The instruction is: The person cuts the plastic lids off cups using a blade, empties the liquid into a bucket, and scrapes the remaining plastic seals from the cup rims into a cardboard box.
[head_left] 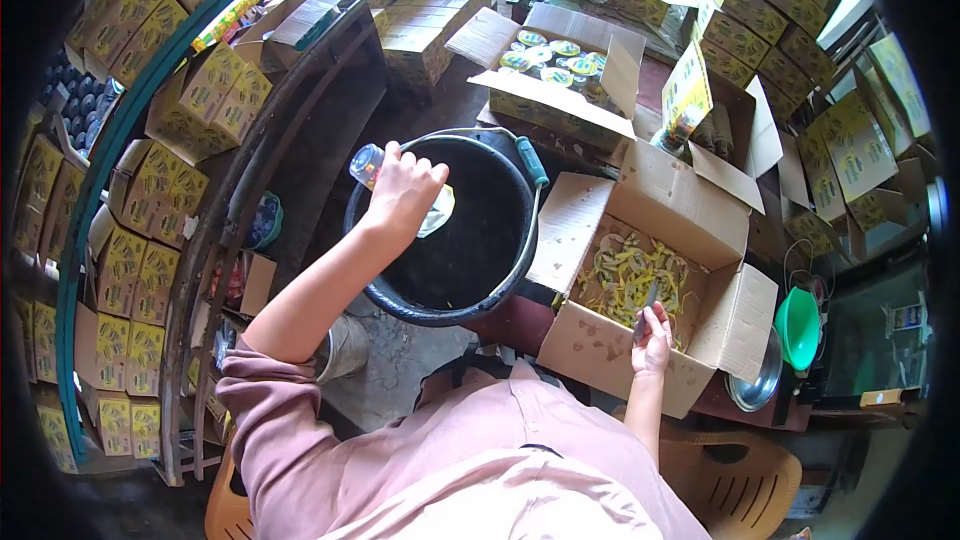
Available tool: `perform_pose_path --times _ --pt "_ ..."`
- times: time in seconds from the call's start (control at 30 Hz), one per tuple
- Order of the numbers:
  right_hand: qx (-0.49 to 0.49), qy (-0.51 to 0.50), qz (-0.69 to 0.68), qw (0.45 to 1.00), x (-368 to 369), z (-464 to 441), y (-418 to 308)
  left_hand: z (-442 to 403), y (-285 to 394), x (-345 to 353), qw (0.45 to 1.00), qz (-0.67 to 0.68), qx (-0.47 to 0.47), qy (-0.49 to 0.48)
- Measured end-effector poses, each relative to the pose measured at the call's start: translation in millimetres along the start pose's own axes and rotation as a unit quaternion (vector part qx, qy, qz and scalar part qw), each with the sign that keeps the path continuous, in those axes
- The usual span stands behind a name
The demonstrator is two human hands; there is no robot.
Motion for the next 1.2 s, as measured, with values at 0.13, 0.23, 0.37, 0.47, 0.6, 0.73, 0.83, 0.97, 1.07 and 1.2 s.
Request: perform_pose_path --times 0.13,0.23,0.37,0.47,0.6,0.73,0.83,0.97,1.07,1.2 --pt "-0.008 -0.002 0.003 1.0 -2.1 -1.6 -0.1 -1.4 -7.1 -11.0 0.999 -0.013 -0.008 0.039" --pt "-0.008 0.005 0.003 1.0 -2.4 -1.4 -0.1 -1.8 -5.6 -6.1 0.999 -0.014 -0.006 0.03" --pt "0.0 -0.001 0.0 1.0 -3.5 -1.9 -0.3 -4.1 -4.0 5.9 1.0 -0.009 -0.001 -0.001" --pt "0.003 -0.001 -0.006 1.0 -5.2 -4.4 1.4 -5.8 -6.9 8.9 1.0 -0.015 -0.001 -0.021" --pt "-0.009 -0.004 -0.027 1.0 0.3 -1.7 2.8 -7.3 -19.6 10.8 0.995 0.059 -0.031 -0.071" --pt "-0.067 -0.031 -0.061 0.995 -0.5 7.9 -0.2 0.6 -26.8 17.5 0.977 0.126 -0.078 -0.154" --pt "-0.102 -0.086 -0.017 0.991 -0.8 14.0 2.0 7.1 -20.0 27.8 0.956 0.188 -0.072 -0.213" --pt "-0.112 -0.117 0.007 0.987 1.2 16.6 3.4 23.6 -6.4 52.1 0.878 0.298 -0.1 -0.361" --pt "-0.097 -0.141 0.004 0.985 4.7 19.5 6.0 27.9 -2.4 60.1 0.885 0.34 -0.119 -0.295" --pt "-0.019 -0.113 -0.063 0.991 8.9 18.9 2.9 48.7 27.3 67.8 0.882 0.221 -0.043 -0.414"
Point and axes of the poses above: each hand's wrist, its own z-axis away from the middle knuckle, its own x-axis out of the palm, y = z × x, the point moved 8 cm from there along -z, towards the middle knuckle, and after that the axes turned 2 degrees about y, right-handed, at the moved point
